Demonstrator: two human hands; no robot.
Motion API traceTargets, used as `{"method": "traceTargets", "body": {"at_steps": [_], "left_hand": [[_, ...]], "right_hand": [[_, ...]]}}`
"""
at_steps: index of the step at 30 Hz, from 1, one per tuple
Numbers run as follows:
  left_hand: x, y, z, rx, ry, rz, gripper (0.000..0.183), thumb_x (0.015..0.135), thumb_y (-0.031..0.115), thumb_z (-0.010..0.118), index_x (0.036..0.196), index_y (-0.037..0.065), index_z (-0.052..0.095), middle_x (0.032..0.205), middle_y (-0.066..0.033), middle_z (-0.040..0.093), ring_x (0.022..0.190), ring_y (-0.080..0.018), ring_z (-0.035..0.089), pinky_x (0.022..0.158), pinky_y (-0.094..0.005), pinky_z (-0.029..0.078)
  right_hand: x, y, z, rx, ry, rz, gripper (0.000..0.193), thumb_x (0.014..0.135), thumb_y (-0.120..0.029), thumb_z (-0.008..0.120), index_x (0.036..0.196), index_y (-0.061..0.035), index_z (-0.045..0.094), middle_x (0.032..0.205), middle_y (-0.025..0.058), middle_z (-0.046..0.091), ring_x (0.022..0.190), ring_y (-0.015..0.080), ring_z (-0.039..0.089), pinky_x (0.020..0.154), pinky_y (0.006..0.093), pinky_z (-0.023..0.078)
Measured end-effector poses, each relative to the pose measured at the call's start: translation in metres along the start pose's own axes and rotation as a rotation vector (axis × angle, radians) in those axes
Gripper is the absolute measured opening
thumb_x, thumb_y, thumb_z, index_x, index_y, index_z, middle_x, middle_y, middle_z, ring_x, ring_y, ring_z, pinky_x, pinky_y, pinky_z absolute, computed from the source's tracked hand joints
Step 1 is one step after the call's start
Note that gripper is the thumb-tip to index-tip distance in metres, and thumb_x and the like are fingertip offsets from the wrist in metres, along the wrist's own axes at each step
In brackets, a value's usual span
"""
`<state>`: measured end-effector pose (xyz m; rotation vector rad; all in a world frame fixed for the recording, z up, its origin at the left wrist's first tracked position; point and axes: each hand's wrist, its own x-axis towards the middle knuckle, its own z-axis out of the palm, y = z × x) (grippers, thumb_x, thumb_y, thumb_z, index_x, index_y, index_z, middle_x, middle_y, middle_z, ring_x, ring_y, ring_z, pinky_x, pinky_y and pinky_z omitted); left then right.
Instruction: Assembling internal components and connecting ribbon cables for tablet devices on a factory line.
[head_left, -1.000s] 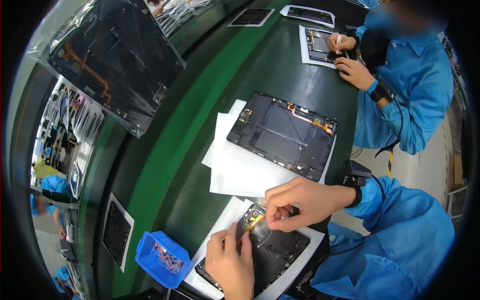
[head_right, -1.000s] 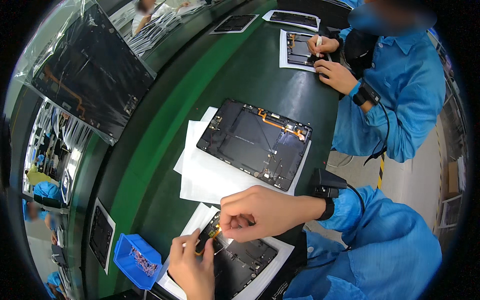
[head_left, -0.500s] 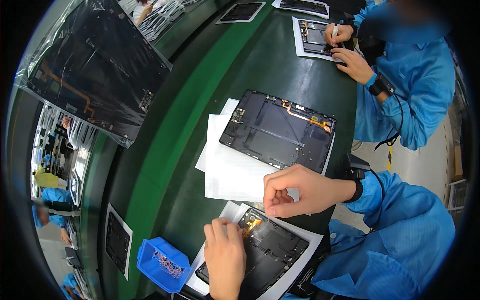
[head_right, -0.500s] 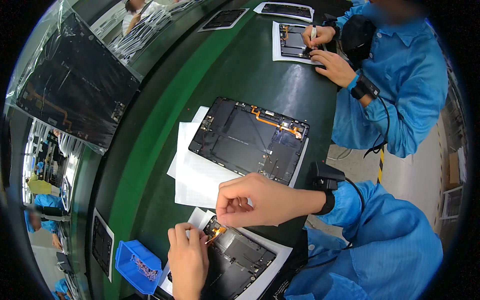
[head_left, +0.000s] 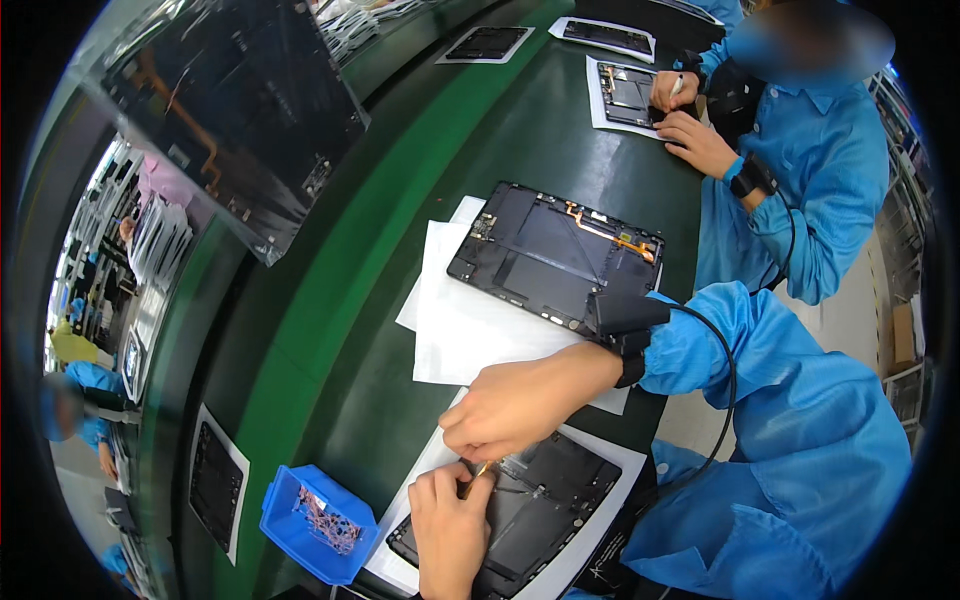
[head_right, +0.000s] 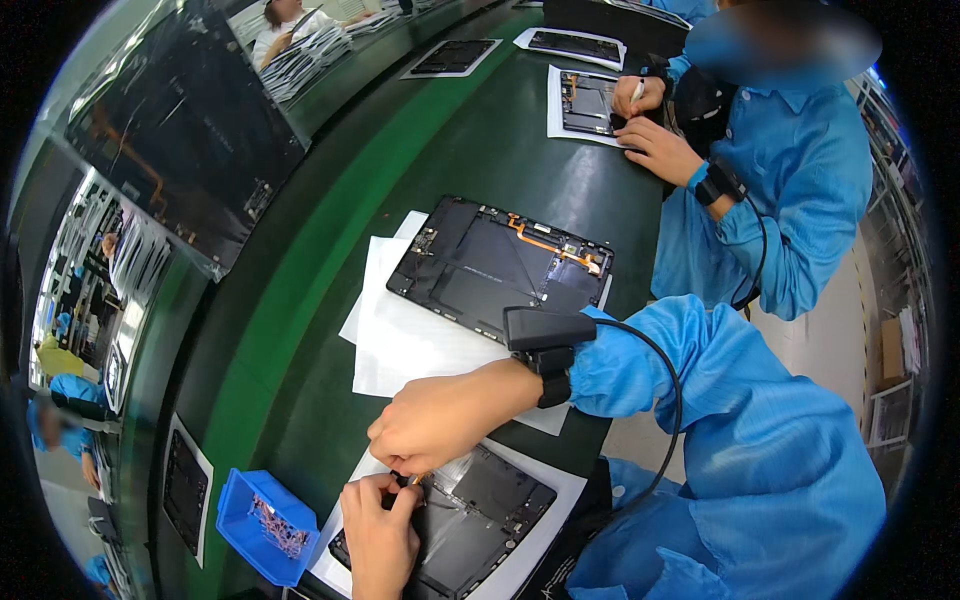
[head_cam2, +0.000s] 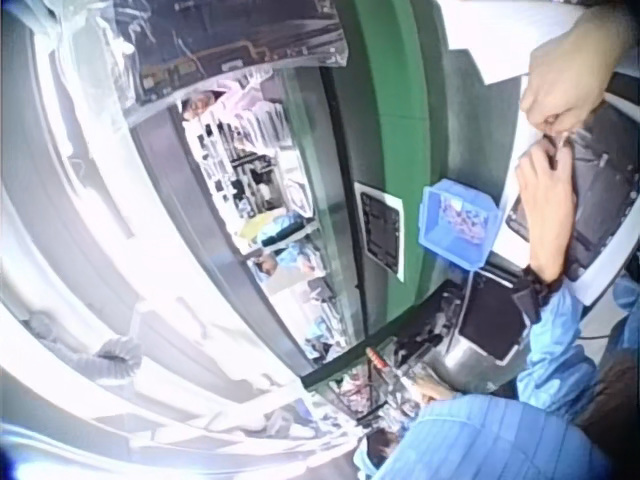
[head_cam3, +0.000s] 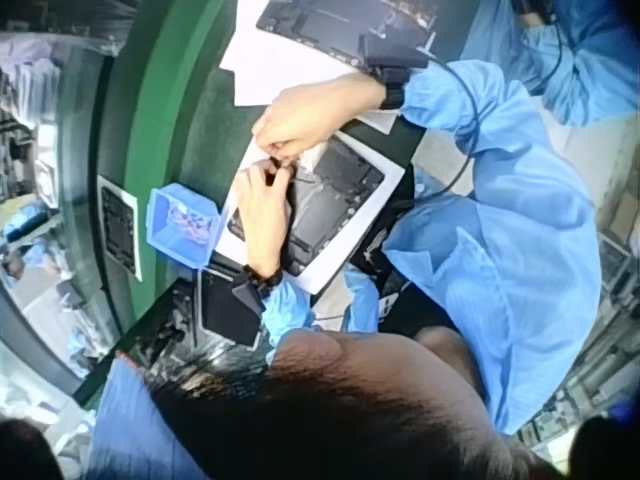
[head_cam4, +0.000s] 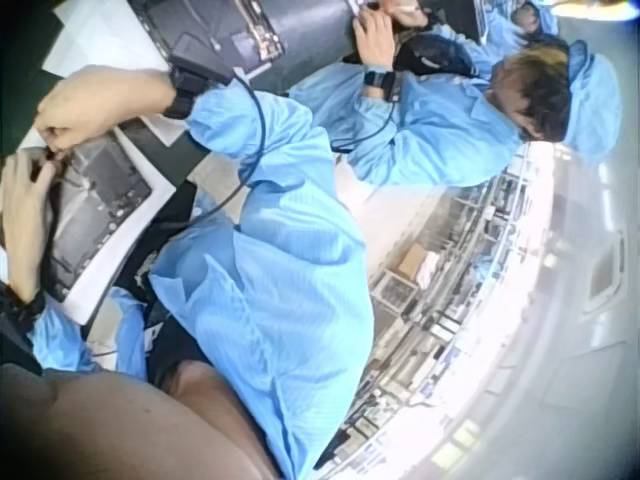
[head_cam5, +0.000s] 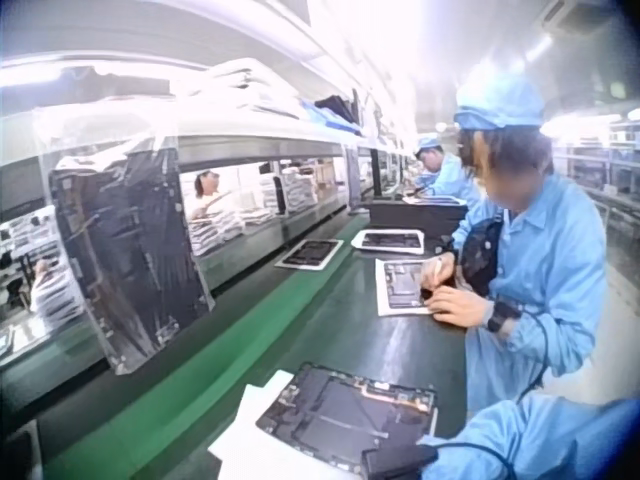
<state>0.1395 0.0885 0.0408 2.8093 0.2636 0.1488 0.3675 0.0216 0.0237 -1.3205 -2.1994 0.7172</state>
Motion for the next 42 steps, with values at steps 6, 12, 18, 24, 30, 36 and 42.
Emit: {"method": "traceTargets", "body": {"at_steps": [6, 12, 18, 24, 30, 36, 42], "left_hand": [[0.001, -0.014, 0.017, -0.004, 0.071, 0.106, 0.022, 0.090, 0.007, 0.060, 0.111, 0.006, 0.067, 0.103, -0.0129, 0.056, 0.096, -0.0325, 0.054, 0.087, -0.0447, 0.044], [-0.003, -0.012, 0.011, 0.006, 0.063, 0.075, 0.021, 0.090, 0.009, 0.061, 0.110, 0.006, 0.066, 0.103, -0.0118, 0.056, 0.096, -0.0313, 0.054, 0.086, -0.0441, 0.044], [-0.001, -0.013, 0.014, -0.013, 0.084, 0.075, 0.019, 0.090, 0.010, 0.061, 0.108, 0.006, 0.065, 0.104, -0.0114, 0.057, 0.096, -0.0307, 0.055, 0.086, -0.0436, 0.044], [0.001, -0.011, 0.012, -0.001, 0.084, 0.072, 0.017, 0.091, 0.010, 0.061, 0.106, 0.006, 0.065, 0.105, -0.0111, 0.058, 0.097, -0.0303, 0.055, 0.086, -0.0433, 0.044], [-0.001, -0.011, 0.013, -0.002, 0.089, 0.063, 0.017, 0.091, 0.011, 0.061, 0.107, 0.006, 0.064, 0.105, -0.0113, 0.058, 0.096, -0.0304, 0.055, 0.085, -0.0432, 0.044], [0.001, -0.012, 0.011, 0.000, 0.059, 0.063, 0.018, 0.090, 0.011, 0.061, 0.108, 0.006, 0.064, 0.105, -0.0115, 0.057, 0.096, -0.0303, 0.055, 0.086, -0.0432, 0.044], [-0.001, -0.014, 0.013, -0.008, 0.062, 0.069, 0.018, 0.092, 0.011, 0.060, 0.109, 0.006, 0.065, 0.104, -0.0116, 0.057, 0.096, -0.0304, 0.055, 0.086, -0.0431, 0.044]], "right_hand": [[-0.007, 0.001, 0.011, -0.198, 0.168, -0.033, 0.019, 0.097, -0.024, 0.063, 0.092, -0.0056, 0.058, 0.086, 0.0081, 0.052, 0.068, 0.0264, 0.062, 0.054, 0.0391, 0.049], [-0.004, 0.000, 0.007, -0.151, 0.187, -0.007, 0.014, 0.093, -0.017, 0.064, 0.088, -0.0033, 0.062, 0.086, 0.0085, 0.056, 0.065, 0.0304, 0.063, 0.058, 0.0405, 0.052], [-0.006, 0.005, 0.009, -0.146, 0.195, -0.008, 0.011, 0.095, -0.017, 0.066, 0.096, -0.0072, 0.060, 0.091, 0.0054, 0.052, 0.070, 0.0233, 0.063, 0.059, 0.0366, 0.053], [-0.008, 0.004, 0.014, -0.134, 0.199, -0.036, 0.016, 0.095, -0.021, 0.068, 0.094, -0.0081, 0.059, 0.091, 0.0043, 0.050, 0.071, 0.0203, 0.062, 0.056, 0.0346, 0.051], [-0.008, 0.000, 0.012, -0.223, 0.200, -0.028, 0.016, 0.094, -0.018, 0.065, 0.091, -0.0042, 0.059, 0.088, 0.0054, 0.053, 0.070, 0.0225, 0.064, 0.057, 0.0362, 0.052], [-0.010, 0.006, 0.017, -0.237, 0.219, -0.052, 0.025, 0.090, -0.025, 0.073, 0.094, -0.0078, 0.055, 0.092, 0.0036, 0.048, 0.077, 0.0175, 0.061, 0.054, 0.0321, 0.049], [-0.012, 0.003, 0.019, -0.409, 0.187, -0.139, 0.019, 0.091, -0.022, 0.069, 0.091, -0.0073, 0.056, 0.089, 0.0031, 0.049, 0.076, 0.0155, 0.060, 0.055, 0.0299, 0.051]]}}
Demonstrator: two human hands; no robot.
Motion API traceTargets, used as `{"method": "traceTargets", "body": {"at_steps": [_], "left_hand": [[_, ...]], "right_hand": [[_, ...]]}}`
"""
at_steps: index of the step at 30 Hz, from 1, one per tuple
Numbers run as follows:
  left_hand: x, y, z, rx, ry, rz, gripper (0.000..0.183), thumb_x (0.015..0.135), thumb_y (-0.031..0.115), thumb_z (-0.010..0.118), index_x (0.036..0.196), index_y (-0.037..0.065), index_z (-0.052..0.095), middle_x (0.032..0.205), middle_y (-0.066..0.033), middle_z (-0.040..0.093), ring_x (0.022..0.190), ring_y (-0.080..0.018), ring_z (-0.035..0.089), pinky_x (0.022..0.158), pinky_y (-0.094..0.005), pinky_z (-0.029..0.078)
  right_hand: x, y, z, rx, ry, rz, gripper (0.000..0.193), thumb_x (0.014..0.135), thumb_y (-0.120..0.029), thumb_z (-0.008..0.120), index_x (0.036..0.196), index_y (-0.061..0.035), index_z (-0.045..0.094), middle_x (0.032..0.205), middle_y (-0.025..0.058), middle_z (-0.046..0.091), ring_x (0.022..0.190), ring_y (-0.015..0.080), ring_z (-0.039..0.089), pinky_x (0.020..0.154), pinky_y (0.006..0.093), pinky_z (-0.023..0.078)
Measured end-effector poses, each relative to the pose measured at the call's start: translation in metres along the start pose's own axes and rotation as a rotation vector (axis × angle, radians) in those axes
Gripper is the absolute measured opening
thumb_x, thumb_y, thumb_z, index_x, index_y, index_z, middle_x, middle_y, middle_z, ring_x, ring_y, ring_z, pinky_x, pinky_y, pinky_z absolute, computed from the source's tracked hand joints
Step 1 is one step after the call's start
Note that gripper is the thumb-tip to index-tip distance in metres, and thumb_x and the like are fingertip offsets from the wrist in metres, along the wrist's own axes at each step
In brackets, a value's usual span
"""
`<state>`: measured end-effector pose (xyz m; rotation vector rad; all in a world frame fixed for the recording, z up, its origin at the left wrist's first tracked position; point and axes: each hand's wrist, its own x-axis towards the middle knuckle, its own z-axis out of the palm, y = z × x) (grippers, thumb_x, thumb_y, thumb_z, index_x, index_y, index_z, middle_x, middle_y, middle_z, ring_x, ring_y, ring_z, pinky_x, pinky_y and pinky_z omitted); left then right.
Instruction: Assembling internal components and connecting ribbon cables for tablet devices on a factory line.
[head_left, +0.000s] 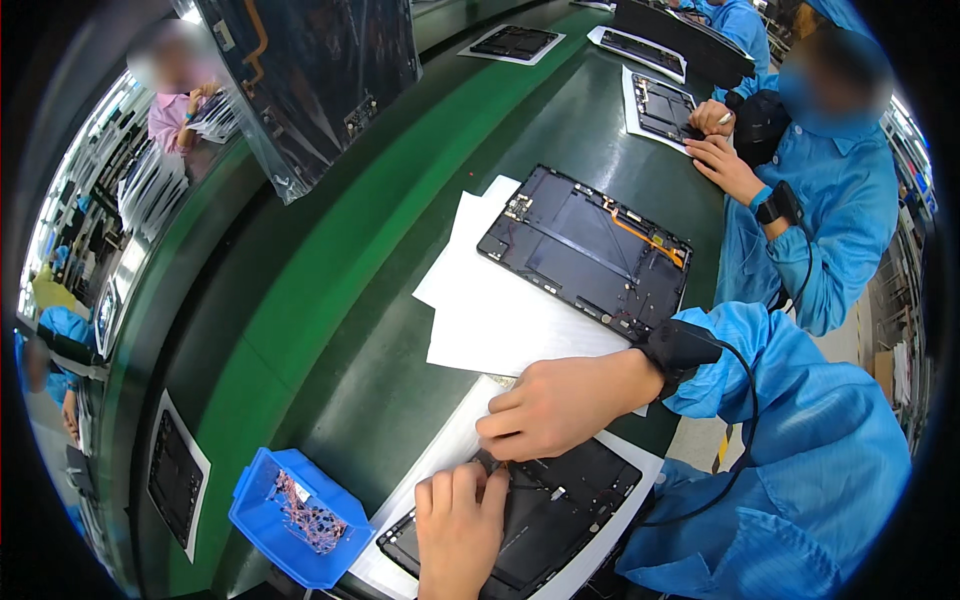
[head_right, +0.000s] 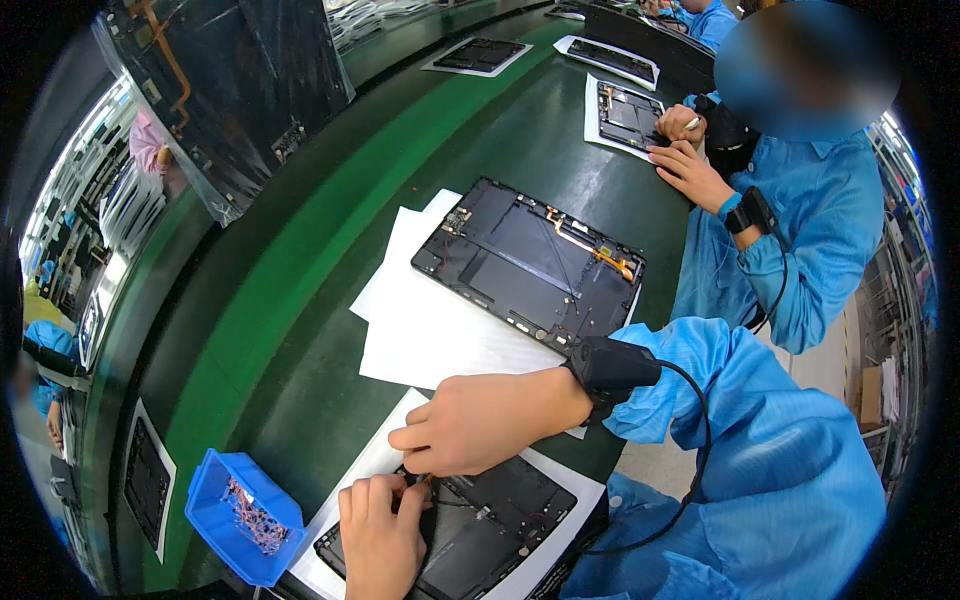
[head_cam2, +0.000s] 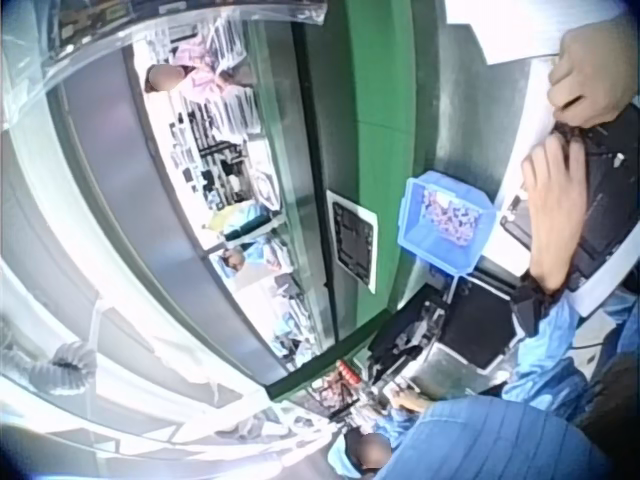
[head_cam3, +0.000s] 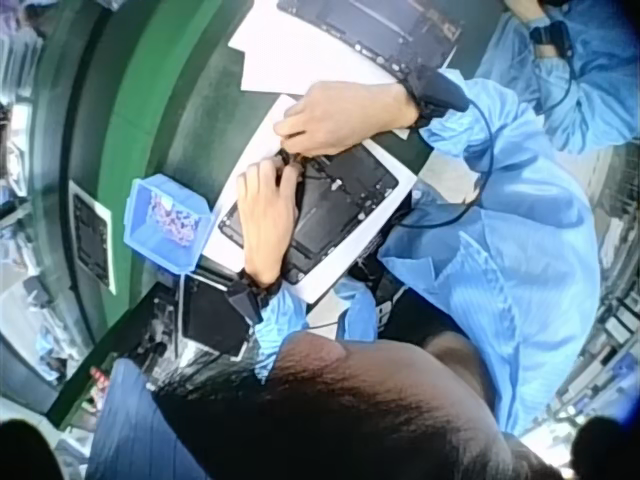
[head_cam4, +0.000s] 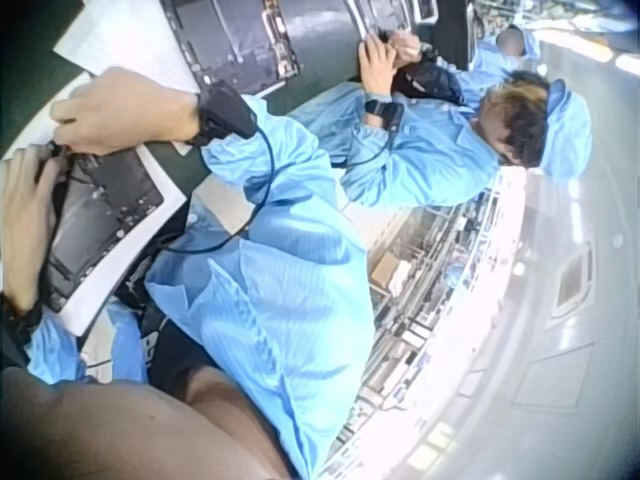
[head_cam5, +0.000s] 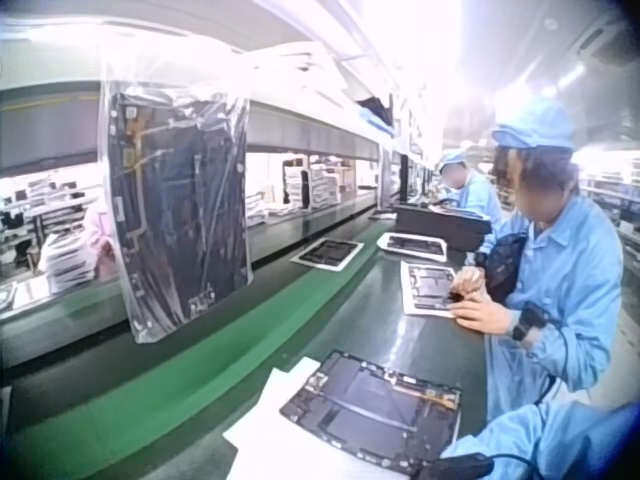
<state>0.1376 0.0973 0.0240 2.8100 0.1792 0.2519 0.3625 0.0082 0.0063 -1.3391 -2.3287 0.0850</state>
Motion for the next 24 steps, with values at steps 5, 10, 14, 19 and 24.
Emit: {"method": "traceTargets", "body": {"at_steps": [5, 10, 14, 19, 24], "left_hand": [[0.000, 0.001, -0.001, -0.007, 0.005, -0.003, 0.017, 0.092, 0.010, 0.060, 0.107, 0.006, 0.065, 0.103, -0.0115, 0.057, 0.095, -0.0307, 0.055, 0.085, -0.0431, 0.044], [-0.001, -0.003, 0.010, 0.033, 0.017, -0.038, 0.023, 0.075, 0.000, 0.068, 0.096, 0.009, 0.070, 0.098, -0.0066, 0.055, 0.092, -0.0278, 0.053, 0.084, -0.0438, 0.044], [-0.002, -0.005, 0.003, 0.014, 0.050, -0.012, 0.018, 0.084, 0.008, 0.067, 0.102, 0.008, 0.068, 0.095, -0.0086, 0.055, 0.089, -0.0282, 0.054, 0.080, -0.0422, 0.044], [-0.001, -0.002, 0.002, -0.047, 0.052, -0.067, 0.010, 0.093, 0.013, 0.065, 0.093, 0.005, 0.060, 0.092, -0.0140, 0.054, 0.087, -0.0340, 0.053, 0.078, -0.0456, 0.042], [0.002, -0.002, 0.008, -0.057, 0.139, -0.080, 0.011, 0.094, 0.012, 0.068, 0.099, 0.004, 0.062, 0.088, -0.0142, 0.054, 0.085, -0.0346, 0.054, 0.078, -0.0444, 0.044]], "right_hand": [[0.000, -0.004, -0.004, -0.074, -0.053, -0.058, 0.017, 0.090, -0.022, 0.067, 0.089, -0.0068, 0.060, 0.090, 0.0013, 0.052, 0.079, 0.0142, 0.059, 0.058, 0.0292, 0.053], [0.000, -0.006, -0.003, -0.149, -0.070, -0.040, 0.018, 0.088, -0.023, 0.068, 0.095, -0.0074, 0.063, 0.092, 0.0011, 0.054, 0.081, 0.0150, 0.059, 0.062, 0.0278, 0.052], [-0.008, -0.007, -0.005, -0.087, 0.082, 0.064, 0.028, 0.086, -0.024, 0.069, 0.109, -0.0073, 0.067, 0.093, 0.0010, 0.057, 0.083, 0.0139, 0.060, 0.063, 0.0261, 0.047], [-0.013, -0.027, -0.003, -0.096, 0.144, 0.001, 0.025, 0.084, -0.025, 0.068, 0.101, -0.0081, 0.062, 0.094, 0.0029, 0.054, 0.088, 0.0162, 0.058, 0.068, 0.0288, 0.049], [-0.021, -0.027, 0.002, -0.158, 0.175, 0.017, 0.012, 0.086, -0.019, 0.063, 0.092, -0.0089, 0.059, 0.093, 0.0030, 0.053, 0.087, 0.0171, 0.058, 0.069, 0.0283, 0.046]]}}
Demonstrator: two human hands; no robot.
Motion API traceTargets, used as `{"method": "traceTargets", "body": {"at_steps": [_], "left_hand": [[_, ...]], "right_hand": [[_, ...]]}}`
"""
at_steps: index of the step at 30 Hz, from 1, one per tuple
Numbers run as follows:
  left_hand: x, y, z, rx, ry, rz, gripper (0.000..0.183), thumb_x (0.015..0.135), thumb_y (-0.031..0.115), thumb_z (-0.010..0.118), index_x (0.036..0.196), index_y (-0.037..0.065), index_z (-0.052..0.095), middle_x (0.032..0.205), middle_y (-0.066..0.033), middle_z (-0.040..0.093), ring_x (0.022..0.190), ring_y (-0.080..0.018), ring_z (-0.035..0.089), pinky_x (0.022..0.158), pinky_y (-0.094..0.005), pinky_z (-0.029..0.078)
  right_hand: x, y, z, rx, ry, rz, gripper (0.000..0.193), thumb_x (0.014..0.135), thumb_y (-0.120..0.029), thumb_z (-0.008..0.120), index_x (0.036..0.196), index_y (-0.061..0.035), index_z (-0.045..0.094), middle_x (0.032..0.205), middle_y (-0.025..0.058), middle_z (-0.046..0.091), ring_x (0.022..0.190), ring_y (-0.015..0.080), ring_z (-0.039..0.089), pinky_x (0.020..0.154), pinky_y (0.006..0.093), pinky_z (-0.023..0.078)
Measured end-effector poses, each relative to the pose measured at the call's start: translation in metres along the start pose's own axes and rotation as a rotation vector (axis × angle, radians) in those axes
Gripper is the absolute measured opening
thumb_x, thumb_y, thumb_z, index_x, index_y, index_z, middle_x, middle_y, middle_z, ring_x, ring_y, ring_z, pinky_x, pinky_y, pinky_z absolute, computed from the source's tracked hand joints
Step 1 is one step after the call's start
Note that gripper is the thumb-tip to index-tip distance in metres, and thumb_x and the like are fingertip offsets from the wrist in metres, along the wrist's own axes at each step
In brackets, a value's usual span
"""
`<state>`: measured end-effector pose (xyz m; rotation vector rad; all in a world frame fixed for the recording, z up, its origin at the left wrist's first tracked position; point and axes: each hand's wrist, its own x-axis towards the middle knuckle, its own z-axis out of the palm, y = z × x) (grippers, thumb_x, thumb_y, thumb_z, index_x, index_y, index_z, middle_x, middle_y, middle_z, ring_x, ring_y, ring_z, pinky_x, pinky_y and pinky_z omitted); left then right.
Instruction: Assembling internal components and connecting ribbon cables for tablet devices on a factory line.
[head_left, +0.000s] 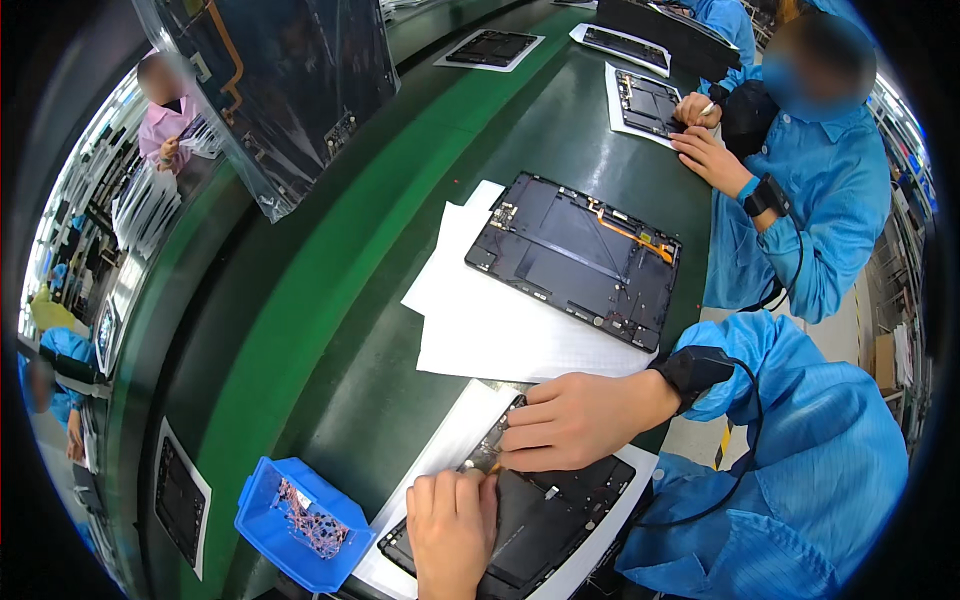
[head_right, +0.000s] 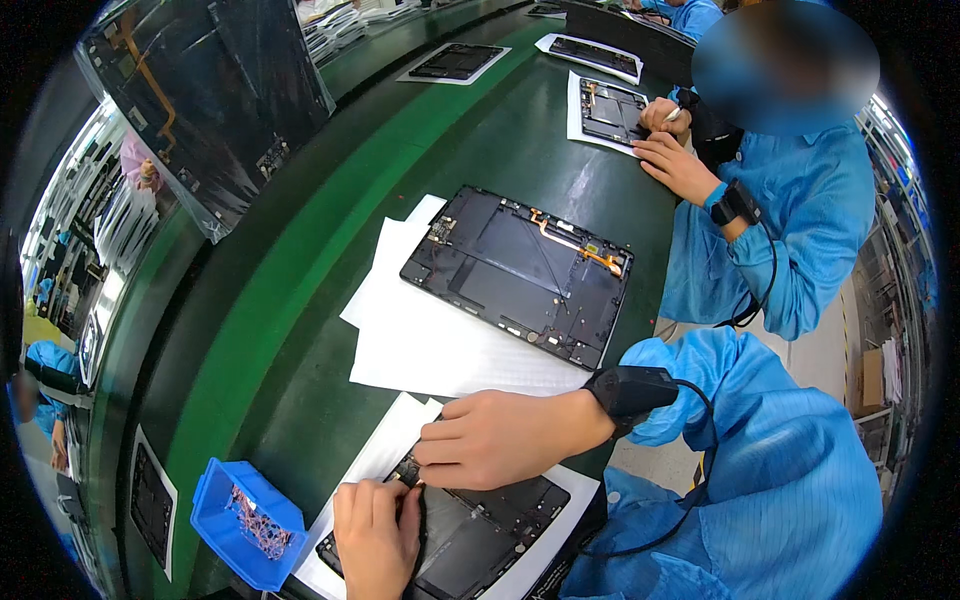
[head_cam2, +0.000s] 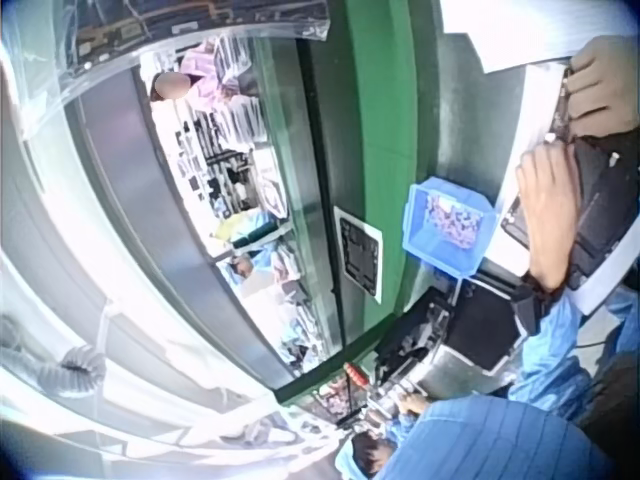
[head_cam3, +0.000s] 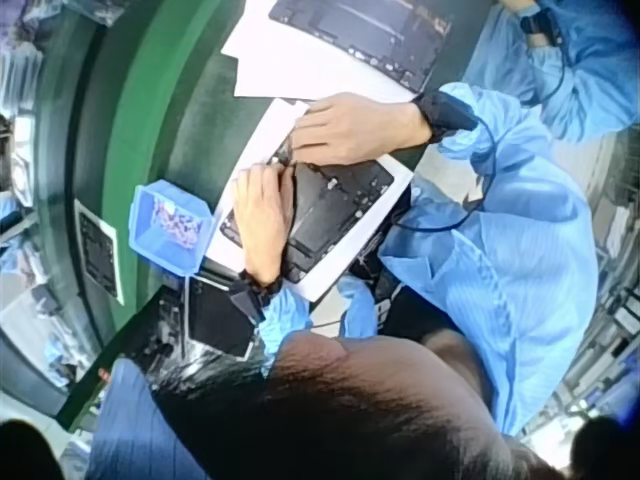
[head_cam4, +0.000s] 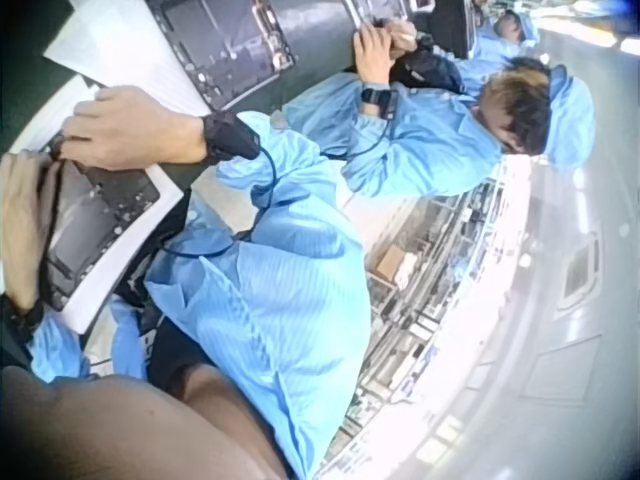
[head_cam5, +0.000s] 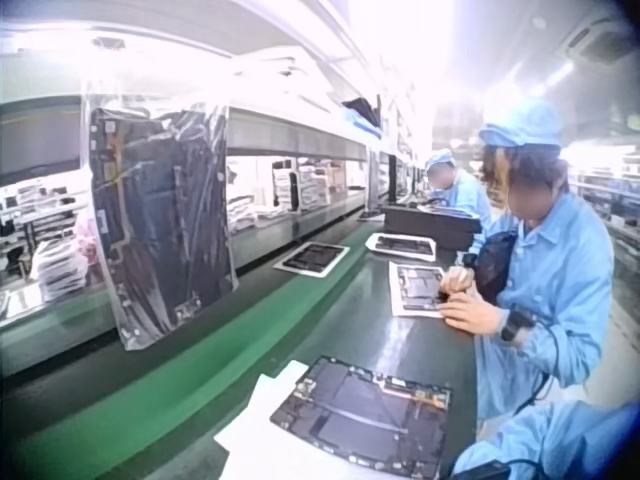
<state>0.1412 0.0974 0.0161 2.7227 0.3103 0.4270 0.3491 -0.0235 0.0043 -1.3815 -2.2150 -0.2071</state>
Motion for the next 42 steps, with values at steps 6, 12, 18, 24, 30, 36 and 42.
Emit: {"method": "traceTargets", "body": {"at_steps": [6, 12, 18, 24, 30, 36, 42], "left_hand": [[-0.001, -0.004, 0.002, 0.022, 0.005, 0.004, 0.025, 0.087, 0.008, 0.072, 0.111, 0.006, 0.070, 0.090, -0.0093, 0.054, 0.084, -0.0300, 0.055, 0.075, -0.0401, 0.048], [-0.002, 0.001, -0.003, 0.104, -0.016, 0.023, 0.034, 0.086, 0.010, 0.073, 0.120, 0.010, 0.073, 0.086, -0.0061, 0.052, 0.081, -0.0258, 0.054, 0.073, -0.0374, 0.047], [-0.001, 0.003, -0.004, 0.112, -0.031, 0.022, 0.037, 0.089, 0.013, 0.074, 0.126, 0.012, 0.072, 0.086, -0.0096, 0.053, 0.082, -0.0283, 0.055, 0.075, -0.0401, 0.049], [0.000, 0.002, -0.003, 0.080, -0.017, 0.006, 0.035, 0.089, 0.012, 0.075, 0.124, 0.010, 0.072, 0.086, -0.0102, 0.054, 0.083, -0.0294, 0.056, 0.075, -0.0409, 0.049], [0.000, 0.001, -0.002, 0.053, -0.007, 0.003, 0.036, 0.089, 0.011, 0.074, 0.125, 0.009, 0.072, 0.086, -0.0106, 0.055, 0.083, -0.0301, 0.056, 0.076, -0.0416, 0.049], [-0.003, -0.003, -0.010, 0.118, -0.094, 0.128, 0.044, 0.086, 0.010, 0.072, 0.130, 0.012, 0.070, 0.088, -0.0080, 0.054, 0.082, -0.0271, 0.056, 0.073, -0.0391, 0.048], [-0.003, -0.003, -0.009, 0.099, -0.124, 0.167, 0.043, 0.085, 0.010, 0.071, 0.128, 0.013, 0.070, 0.089, -0.0064, 0.053, 0.081, -0.0259, 0.056, 0.072, -0.0384, 0.047]], "right_hand": [[-0.010, -0.011, 0.002, -0.006, -0.004, 0.067, 0.014, 0.085, -0.019, 0.064, 0.089, -0.0078, 0.058, 0.091, 0.0029, 0.053, 0.083, 0.0174, 0.058, 0.068, 0.0292, 0.046], [-0.009, -0.008, 0.007, 0.040, 0.036, 0.072, 0.014, 0.085, -0.018, 0.066, 0.089, -0.0073, 0.059, 0.090, 0.0033, 0.052, 0.083, 0.0174, 0.058, 0.068, 0.0303, 0.046], [-0.009, -0.006, 0.008, 0.127, 0.088, 0.125, 0.016, 0.087, -0.019, 0.073, 0.094, -0.0081, 0.064, 0.090, 0.0022, 0.055, 0.079, 0.0164, 0.058, 0.064, 0.0285, 0.044], [-0.009, -0.006, 0.006, 0.163, 0.023, 0.118, 0.015, 0.087, -0.019, 0.071, 0.094, -0.0078, 0.063, 0.092, 0.0024, 0.055, 0.082, 0.0167, 0.059, 0.066, 0.0285, 0.045], [-0.010, -0.005, 0.015, 0.190, 0.066, 0.138, 0.017, 0.089, -0.021, 0.070, 0.094, -0.0069, 0.062, 0.093, 0.0027, 0.055, 0.084, 0.0173, 0.059, 0.066, 0.0287, 0.046], [-0.010, -0.004, 0.006, 0.131, 0.008, 0.038, 0.014, 0.091, -0.019, 0.067, 0.097, -0.0064, 0.066, 0.088, 0.0016, 0.054, 0.081, 0.0166, 0.056, 0.065, 0.0285, 0.044], [-0.007, -0.003, 0.004, 0.136, -0.036, 0.025, 0.009, 0.089, -0.016, 0.070, 0.093, -0.0096, 0.066, 0.087, -0.0001, 0.055, 0.083, 0.0181, 0.056, 0.070, 0.0319, 0.043]]}}
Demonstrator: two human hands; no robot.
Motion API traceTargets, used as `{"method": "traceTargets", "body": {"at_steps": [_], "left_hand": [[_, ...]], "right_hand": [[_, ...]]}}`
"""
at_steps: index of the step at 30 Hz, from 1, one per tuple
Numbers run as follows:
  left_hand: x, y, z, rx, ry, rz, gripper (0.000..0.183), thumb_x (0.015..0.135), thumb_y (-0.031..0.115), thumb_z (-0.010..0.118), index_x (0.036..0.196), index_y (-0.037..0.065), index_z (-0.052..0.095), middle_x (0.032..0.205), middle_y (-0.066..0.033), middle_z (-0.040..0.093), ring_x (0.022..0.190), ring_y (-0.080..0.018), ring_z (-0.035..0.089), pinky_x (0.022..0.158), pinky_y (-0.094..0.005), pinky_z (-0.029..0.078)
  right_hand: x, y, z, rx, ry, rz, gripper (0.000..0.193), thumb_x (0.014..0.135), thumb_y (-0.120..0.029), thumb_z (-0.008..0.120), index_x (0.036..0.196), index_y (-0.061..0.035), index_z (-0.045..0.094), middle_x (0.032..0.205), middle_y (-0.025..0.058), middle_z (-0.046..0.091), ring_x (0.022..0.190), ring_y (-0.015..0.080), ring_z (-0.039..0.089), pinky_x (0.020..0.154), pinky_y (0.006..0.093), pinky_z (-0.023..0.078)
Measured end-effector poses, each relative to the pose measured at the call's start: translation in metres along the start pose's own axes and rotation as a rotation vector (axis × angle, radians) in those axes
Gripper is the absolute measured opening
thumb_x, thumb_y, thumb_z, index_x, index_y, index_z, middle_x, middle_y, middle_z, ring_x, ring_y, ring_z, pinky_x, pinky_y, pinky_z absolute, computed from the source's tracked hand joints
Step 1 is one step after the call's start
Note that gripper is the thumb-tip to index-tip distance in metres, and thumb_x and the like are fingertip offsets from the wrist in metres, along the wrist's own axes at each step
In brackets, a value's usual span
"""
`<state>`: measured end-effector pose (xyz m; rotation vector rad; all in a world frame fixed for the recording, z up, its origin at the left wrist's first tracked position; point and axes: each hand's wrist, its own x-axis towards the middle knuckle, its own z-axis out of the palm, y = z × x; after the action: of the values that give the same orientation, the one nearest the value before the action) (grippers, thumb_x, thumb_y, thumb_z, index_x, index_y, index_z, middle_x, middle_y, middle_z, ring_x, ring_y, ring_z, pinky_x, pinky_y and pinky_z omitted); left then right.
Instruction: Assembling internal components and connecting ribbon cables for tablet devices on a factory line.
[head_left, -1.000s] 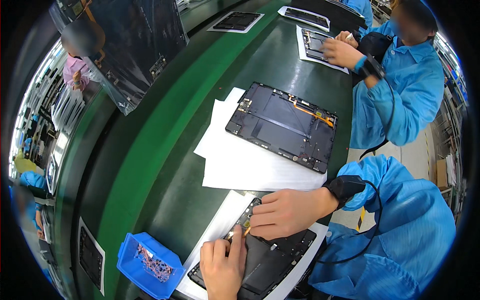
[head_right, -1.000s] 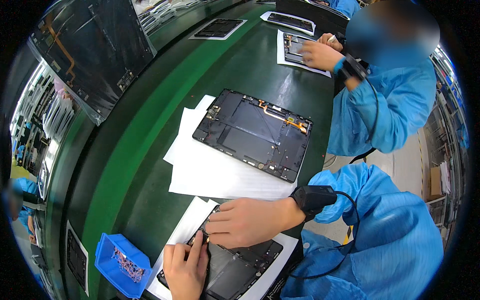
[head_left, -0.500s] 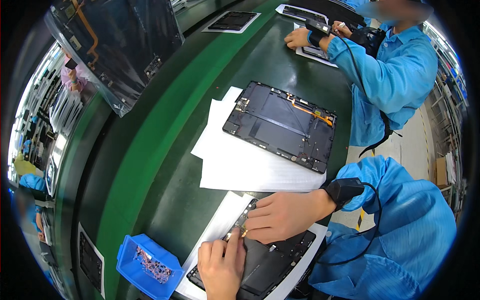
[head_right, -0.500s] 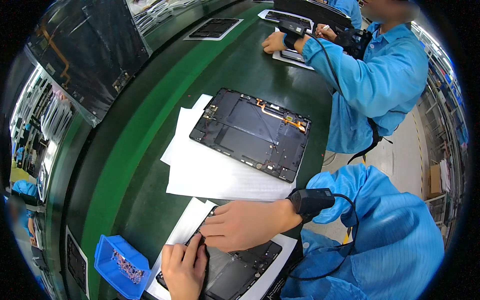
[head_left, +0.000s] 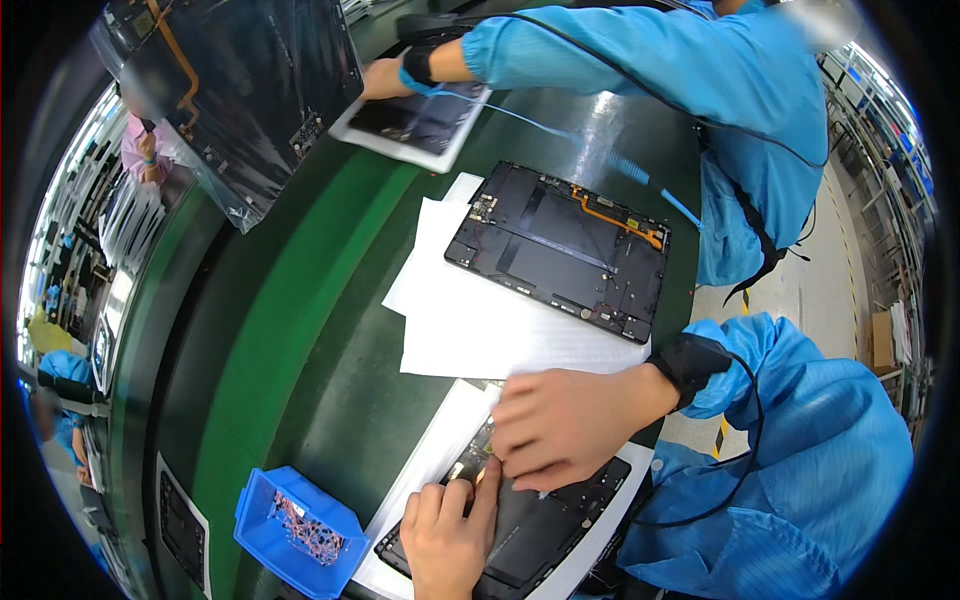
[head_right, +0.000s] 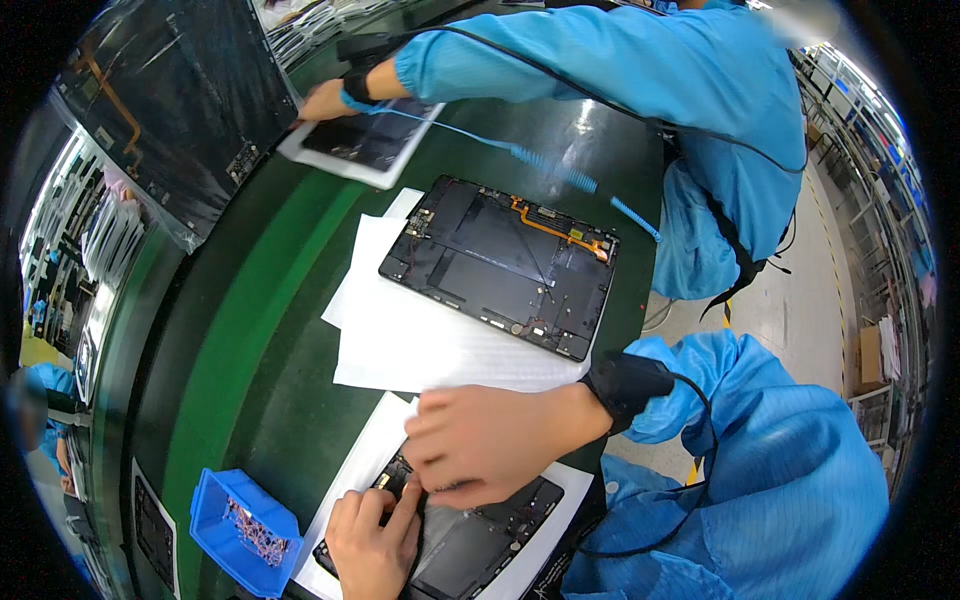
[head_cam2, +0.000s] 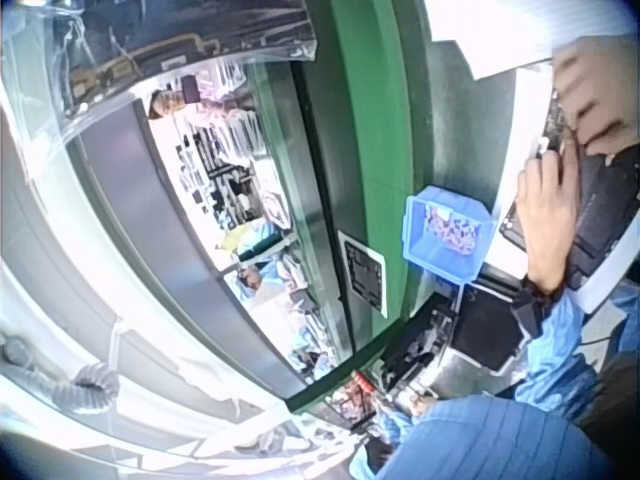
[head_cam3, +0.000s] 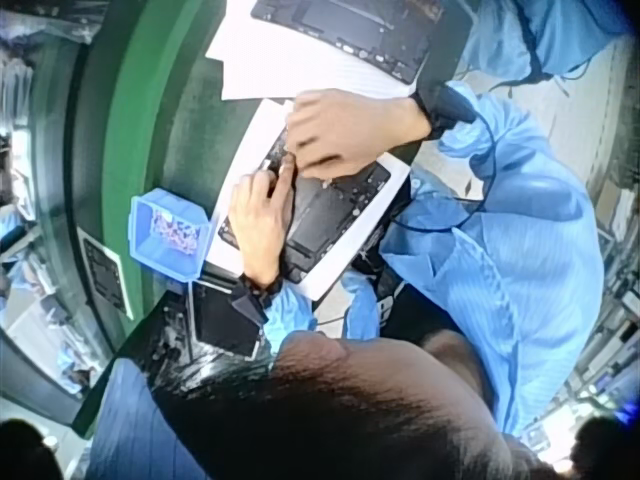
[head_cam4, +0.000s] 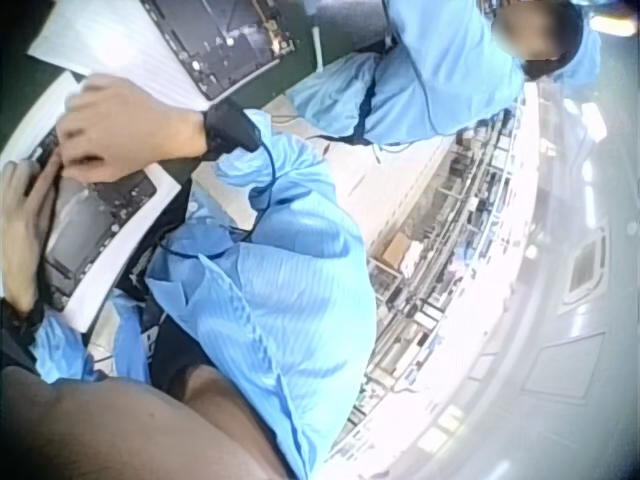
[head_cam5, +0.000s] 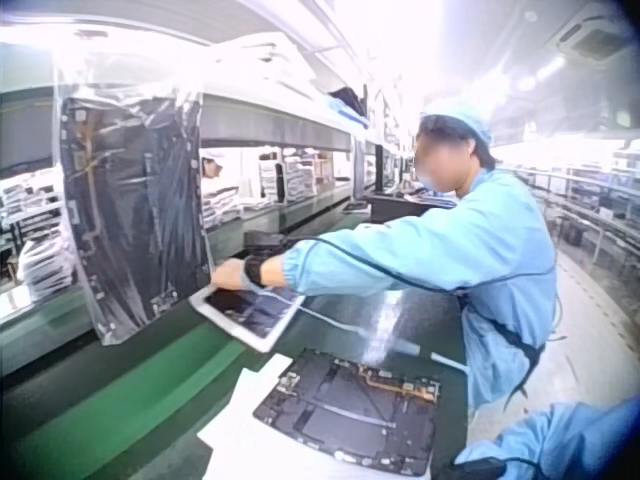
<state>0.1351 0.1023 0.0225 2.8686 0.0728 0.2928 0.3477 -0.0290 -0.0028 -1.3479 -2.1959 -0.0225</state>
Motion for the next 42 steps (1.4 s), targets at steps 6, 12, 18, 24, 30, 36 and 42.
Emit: {"method": "traceTargets", "body": {"at_steps": [6, 12, 18, 24, 30, 36, 42], "left_hand": [[0.000, 0.002, -0.002, 0.001, 0.008, 0.013, 0.038, 0.086, 0.010, 0.069, 0.124, 0.010, 0.070, 0.089, -0.0070, 0.053, 0.082, -0.0268, 0.056, 0.073, -0.0404, 0.047], [0.000, 0.003, -0.002, -0.028, 0.036, 0.021, 0.034, 0.088, 0.010, 0.067, 0.121, 0.009, 0.070, 0.092, -0.0081, 0.055, 0.083, -0.0273, 0.056, 0.074, -0.0408, 0.048], [-0.005, 0.000, 0.002, 0.050, 0.033, 0.035, 0.031, 0.086, 0.010, 0.069, 0.117, 0.011, 0.073, 0.090, -0.0044, 0.054, 0.082, -0.0226, 0.055, 0.073, -0.0361, 0.046], [-0.003, 0.002, 0.005, 0.095, 0.074, 0.096, 0.032, 0.082, 0.009, 0.068, 0.113, 0.013, 0.074, 0.084, -0.0010, 0.051, 0.078, -0.0182, 0.053, 0.070, -0.0336, 0.045], [-0.004, -0.004, 0.010, 0.001, 0.072, 0.067, 0.036, 0.086, 0.007, 0.064, 0.121, 0.010, 0.072, 0.091, -0.0027, 0.058, 0.083, -0.0209, 0.059, 0.072, -0.0352, 0.048], [-0.008, -0.003, 0.025, -0.056, 0.202, 0.149, 0.037, 0.084, 0.005, 0.063, 0.120, 0.007, 0.072, 0.112, -0.0148, 0.068, 0.105, -0.0322, 0.067, 0.085, -0.0453, 0.055], [-0.023, 0.029, 0.005, 0.225, 0.134, 0.104, 0.046, 0.083, 0.012, 0.060, 0.128, 0.004, 0.065, 0.101, -0.0073, 0.064, 0.092, -0.0222, 0.064, 0.076, -0.0359, 0.051]], "right_hand": [[0.019, 0.006, 0.012, 0.318, 0.146, 0.501, 0.018, 0.079, -0.018, 0.073, 0.091, -0.0125, 0.062, 0.096, -0.0007, 0.063, 0.097, 0.0198, 0.056, 0.089, 0.0358, 0.039], [0.026, 0.003, 0.010, 0.301, 0.050, 0.599, 0.021, 0.076, -0.018, 0.077, 0.090, -0.0133, 0.062, 0.096, -0.0028, 0.062, 0.097, 0.0188, 0.055, 0.088, 0.0341, 0.037], [0.034, 0.003, 0.009, 0.235, 0.000, 0.565, 0.025, 0.071, -0.022, 0.078, 0.085, -0.0129, 0.059, 0.091, -0.0017, 0.061, 0.092, 0.0205, 0.055, 0.085, 0.0349, 0.036], [0.039, 0.002, 0.006, 0.208, -0.044, 0.594, 0.025, 0.074, -0.026, 0.075, 0.086, -0.0108, 0.060, 0.090, 0.0023, 0.060, 0.090, 0.0228, 0.056, 0.084, 0.0360, 0.037], [0.068, -0.021, -0.032, -0.030, -0.068, 0.416, 0.015, 0.084, -0.018, 0.068, 0.095, -0.0093, 0.062, 0.098, 0.0056, 0.060, 0.095, 0.0257, 0.058, 0.086, 0.0384, 0.042], [0.194, -0.040, -0.009, 0.110, -0.278, -0.096, 0.009, 0.083, -0.014, 0.066, 0.082, -0.0052, 0.067, 0.078, 0.0088, 0.064, 0.081, 0.0278, 0.063, 0.080, 0.0389, 0.044], [0.226, -0.057, 0.014, 0.030, -0.259, -0.262, 0.014, 0.084, -0.016, 0.066, 0.087, -0.0018, 0.066, 0.085, 0.0118, 0.066, 0.082, 0.0310, 0.066, 0.079, 0.0407, 0.046]]}}
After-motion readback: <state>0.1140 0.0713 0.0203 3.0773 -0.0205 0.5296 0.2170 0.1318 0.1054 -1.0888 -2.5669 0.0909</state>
